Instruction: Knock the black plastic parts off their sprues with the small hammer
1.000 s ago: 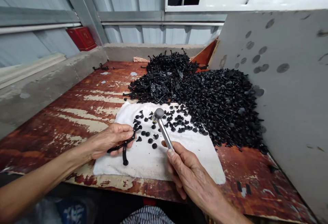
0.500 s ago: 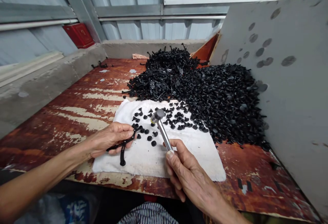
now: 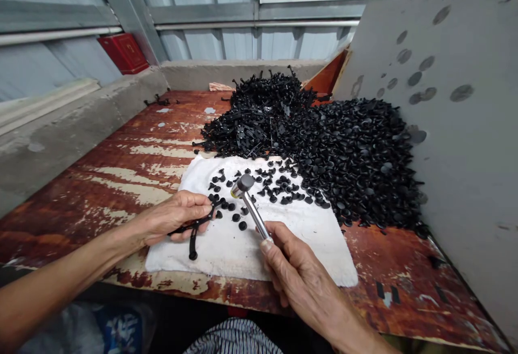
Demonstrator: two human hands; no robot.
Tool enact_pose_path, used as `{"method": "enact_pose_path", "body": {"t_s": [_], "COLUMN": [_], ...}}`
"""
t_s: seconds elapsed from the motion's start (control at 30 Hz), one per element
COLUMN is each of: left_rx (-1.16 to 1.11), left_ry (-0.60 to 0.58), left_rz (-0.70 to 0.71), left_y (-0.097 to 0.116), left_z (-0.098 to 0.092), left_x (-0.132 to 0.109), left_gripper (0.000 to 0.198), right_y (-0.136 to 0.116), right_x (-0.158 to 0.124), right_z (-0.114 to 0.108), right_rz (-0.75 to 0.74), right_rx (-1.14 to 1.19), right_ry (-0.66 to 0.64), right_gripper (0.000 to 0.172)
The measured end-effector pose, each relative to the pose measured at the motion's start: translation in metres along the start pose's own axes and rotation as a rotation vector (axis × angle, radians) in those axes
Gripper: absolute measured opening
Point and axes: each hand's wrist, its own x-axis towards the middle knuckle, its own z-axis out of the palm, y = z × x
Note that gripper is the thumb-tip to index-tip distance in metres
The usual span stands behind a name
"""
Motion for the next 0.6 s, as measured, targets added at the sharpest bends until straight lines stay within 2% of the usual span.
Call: {"method": "enact_pose_path", "body": {"t_s": [0.07,0.13,0.27,0.37,0.47,0.6], "left_rx": [0.025,0.051,0.075,0.092,0.11,0.124], "left_ry": [0.009,0.009,0.002,-0.017,-0.018,-0.017], "left_rz": [-0.024,-0.046,-0.087,-0.077,-0.084,-0.113], "left_y": [0.003,0.006,0.01,0.012,0.013,0.013], "left_z": [-0.001,-0.003,-0.006,-0.007,-0.006,-0.006], "left_x": [0.0,0.0,0.001,0.002,0.002,0.003], "left_gripper": [0.023,0.02,0.023,0.025,0.023,0.02], "right_y": [0.0,0.0,0.001,0.001,-0.003,-0.008], "right_x": [-0.001,0.0,0.004,0.007,0.007,0.002], "right_z": [-0.002,-0.003,-0.001,-0.001,-0.003,-0.006], "right_rz": [-0.108,-0.251,-0.473,-0.47,-0.444,-0.539], "right_rx": [-0.2,-0.338,-0.352,-0.342,-0.428,-0.533], "right_ry": [0.114,0.175,0.137,0.145,0.061,0.094], "right_gripper": [0.046,0.047,0.06,0.065,0.068,0.073]}}
